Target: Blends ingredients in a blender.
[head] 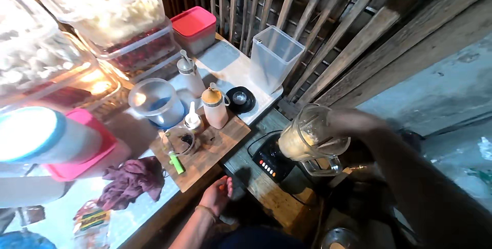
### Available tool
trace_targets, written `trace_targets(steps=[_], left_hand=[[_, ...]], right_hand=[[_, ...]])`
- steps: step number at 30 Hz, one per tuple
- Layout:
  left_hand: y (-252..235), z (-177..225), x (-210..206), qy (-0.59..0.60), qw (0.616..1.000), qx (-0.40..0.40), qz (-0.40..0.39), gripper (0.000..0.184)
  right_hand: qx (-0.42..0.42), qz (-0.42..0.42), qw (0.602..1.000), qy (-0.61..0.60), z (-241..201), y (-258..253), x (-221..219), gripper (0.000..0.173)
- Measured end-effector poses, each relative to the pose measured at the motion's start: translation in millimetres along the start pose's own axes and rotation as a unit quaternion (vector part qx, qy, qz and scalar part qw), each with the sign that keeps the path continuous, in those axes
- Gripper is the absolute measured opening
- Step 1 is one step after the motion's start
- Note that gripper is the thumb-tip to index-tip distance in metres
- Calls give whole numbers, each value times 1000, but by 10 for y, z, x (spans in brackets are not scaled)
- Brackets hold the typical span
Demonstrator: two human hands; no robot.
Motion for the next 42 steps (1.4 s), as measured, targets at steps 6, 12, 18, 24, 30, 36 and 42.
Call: trace_targets(steps=[6, 12, 18, 24, 30, 36, 42], left_hand=[[29, 9, 47, 9, 1000, -3, -4, 18], [2, -44, 143, 23, 1000, 0, 11, 19], [-11, -78, 150, 12, 1000, -5, -1, 19], [-15, -109, 165, 17, 1000, -2, -6, 17], [-9, -101, 198, 14, 1000, -10, 2, 19], [28, -110, 182, 30, 999, -8, -6, 16], [33, -122, 209, 28, 1000, -6, 2, 15]], right_hand=[[156, -41, 985, 66, 20, -197, -52, 11], [153, -64, 984, 58, 33, -31, 79, 10], [185, -83, 979, 21, 13, -51, 113, 11], [154, -104, 982, 28, -106, -222, -89, 9], [210, -80, 974, -40, 115, -8, 158, 13], [180, -90, 979, -16, -52, -305, -177, 10], [187, -79, 977, -66, 36, -122, -56, 13]])
Point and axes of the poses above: each hand's wrist, its own y-axis away from the middle knuckle, its own x-axis out of the back of the hand, z = x × y, the point moved 2 cm from there along -y, towards the middle knuckle
